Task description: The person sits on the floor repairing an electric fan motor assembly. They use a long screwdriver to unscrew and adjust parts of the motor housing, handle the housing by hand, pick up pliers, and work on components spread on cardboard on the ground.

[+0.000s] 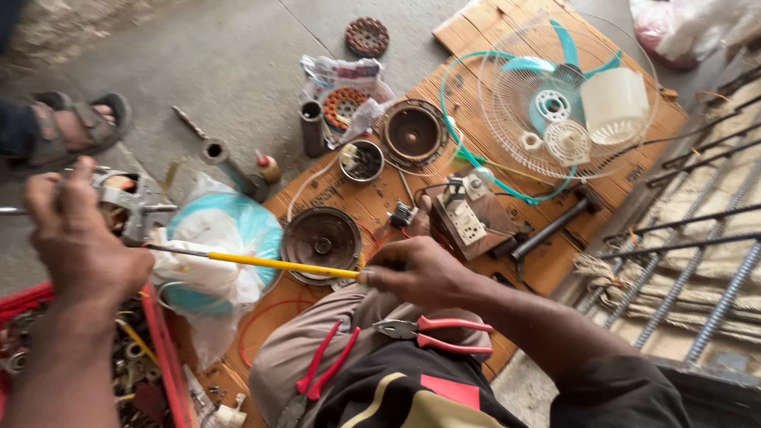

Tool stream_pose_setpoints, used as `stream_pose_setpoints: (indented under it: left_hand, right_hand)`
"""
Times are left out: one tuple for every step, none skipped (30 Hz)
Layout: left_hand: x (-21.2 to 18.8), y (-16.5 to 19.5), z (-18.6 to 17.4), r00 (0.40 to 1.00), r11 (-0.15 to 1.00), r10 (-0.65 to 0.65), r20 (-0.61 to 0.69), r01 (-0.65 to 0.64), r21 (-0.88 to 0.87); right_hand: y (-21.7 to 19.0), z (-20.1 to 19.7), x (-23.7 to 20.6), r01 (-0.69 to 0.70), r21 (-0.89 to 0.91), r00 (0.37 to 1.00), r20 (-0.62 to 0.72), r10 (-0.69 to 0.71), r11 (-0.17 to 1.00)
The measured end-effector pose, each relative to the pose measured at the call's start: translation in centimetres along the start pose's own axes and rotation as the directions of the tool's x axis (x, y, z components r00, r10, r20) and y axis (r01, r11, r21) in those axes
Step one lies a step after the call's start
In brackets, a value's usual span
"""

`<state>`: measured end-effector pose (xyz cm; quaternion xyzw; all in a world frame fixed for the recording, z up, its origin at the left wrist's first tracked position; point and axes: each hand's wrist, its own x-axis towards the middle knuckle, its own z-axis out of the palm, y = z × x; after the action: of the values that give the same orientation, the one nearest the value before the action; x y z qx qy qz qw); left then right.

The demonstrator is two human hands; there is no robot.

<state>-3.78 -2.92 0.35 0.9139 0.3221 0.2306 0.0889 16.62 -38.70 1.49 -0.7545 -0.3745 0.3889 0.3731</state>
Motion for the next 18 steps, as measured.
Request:
stream_pose_setpoints:
  left_hand:
    - [0.1, -0.1, 0.0, 1.000, 1.000, -0.016, 0.008, 0.016, 0.012]
    - [0.2, -0.1, 0.1, 0.999, 0.999, -0.029, 0.015, 0.029, 0.021]
    - [0.2, -0.1, 0.1, 0.999, 0.999, -0.037, 0.026, 0.036, 0.026]
    - [0.3, -0.1, 0.2, 0.999, 0.999, -0.038, 0.020, 0.037, 0.034]
    - [0.3, -0.1, 0.2, 0.999, 0.998, -0.039, 0.019, 0.038, 0.039]
    - [0.3, -0.1, 0.3, 0.999, 0.998, -0.043, 0.019, 0.042, 0.043]
    - [0.4, -0.1, 0.3, 0.999, 0.998, -0.047, 0.023, 0.046, 0.051]
    - [0.3, -0.1, 0.4, 0.998, 0.997, -0.055, 0.031, 0.053, 0.061]
    - [0.4, -0.1, 0.4, 0.998, 0.996, -0.060, 0.034, 0.058, 0.072]
    - [0.4, -0.1, 0.4, 0.996, 0.995, -0.079, 0.047, 0.076, 0.071]
    - [0.4, -0.2, 0.4, 0.993, 0.993, -0.097, 0.060, 0.093, 0.069]
    - [0.5, -0.2, 0.4, 0.991, 0.991, -0.117, 0.067, 0.113, 0.065]
    - [0.6, -0.3, 0.5, 0.990, 0.991, -0.123, 0.071, 0.119, 0.065]
    - [0.6, -0.4, 0.5, 0.989, 0.990, -0.129, 0.079, 0.124, 0.066]
    - [0.6, -0.4, 0.5, 0.988, 0.990, -0.133, 0.085, 0.127, 0.065]
    - [0.7, -0.4, 0.6, 0.988, 0.989, -0.134, 0.081, 0.127, 0.079]
    - [0.6, -0.5, 0.6, 0.987, 0.988, -0.135, 0.082, 0.127, 0.093]
    - [0.6, -0.4, 0.6, 0.988, 0.987, -0.132, 0.078, 0.124, 0.107]
  right_hand:
    - [0.0, 0.3, -0.2, 0.181, -0.124, 0.972, -0.127, -0.196, 0.976]
    - [-0.1, 0.7, -0.4, 0.332, -0.266, 0.890, -0.230, -0.394, 0.905]
    - [-0.2, 1.0, -0.7, 0.437, -0.418, 0.759, -0.303, -0.576, 0.796]
    - [-0.3, 1.3, -0.9, 0.445, -0.445, 0.717, -0.342, -0.607, 0.777]
    - [-0.4, 1.4, -1.0, 0.448, -0.473, 0.675, -0.377, -0.634, 0.759]
    - [-0.4, 1.4, -1.0, 0.447, -0.501, 0.633, -0.409, -0.658, 0.741]
    - [-0.4, 1.2, -0.8, 0.301, -0.369, 0.825, -0.362, -0.434, 0.880]
    - [-0.4, 0.9, -0.5, 0.109, -0.246, 0.949, -0.263, -0.175, 0.963]
    - [-0.4, 0.6, 0.0, -0.105, -0.150, 0.988, -0.127, 0.086, 0.983]
    - [-0.4, 0.2, 0.4, -0.188, -0.069, 0.982, -0.025, 0.186, 0.980]
    - [-0.4, 0.0, 0.7, -0.275, 0.003, 0.958, 0.083, 0.273, 0.962]
    - [-0.4, -0.1, 0.8, -0.362, 0.060, 0.918, 0.195, 0.345, 0.930]
    - [-0.4, 0.0, 0.8, -0.191, 0.022, 0.980, 0.060, 0.190, 0.981]
    - [-0.4, 0.2, 0.6, -0.022, -0.036, 0.998, -0.066, 0.020, 0.999]
    - [-0.4, 0.5, 0.2, 0.139, -0.116, 0.971, -0.180, -0.158, 0.984]
    - [-0.4, 1.0, -0.3, 0.282, -0.210, 0.903, -0.273, -0.333, 0.936]
    - [-0.5, 1.3, -0.7, 0.398, -0.314, 0.799, -0.343, -0.494, 0.862]
    - [-0.5, 1.5, -1.0, 0.490, -0.428, 0.659, -0.388, -0.644, 0.759]
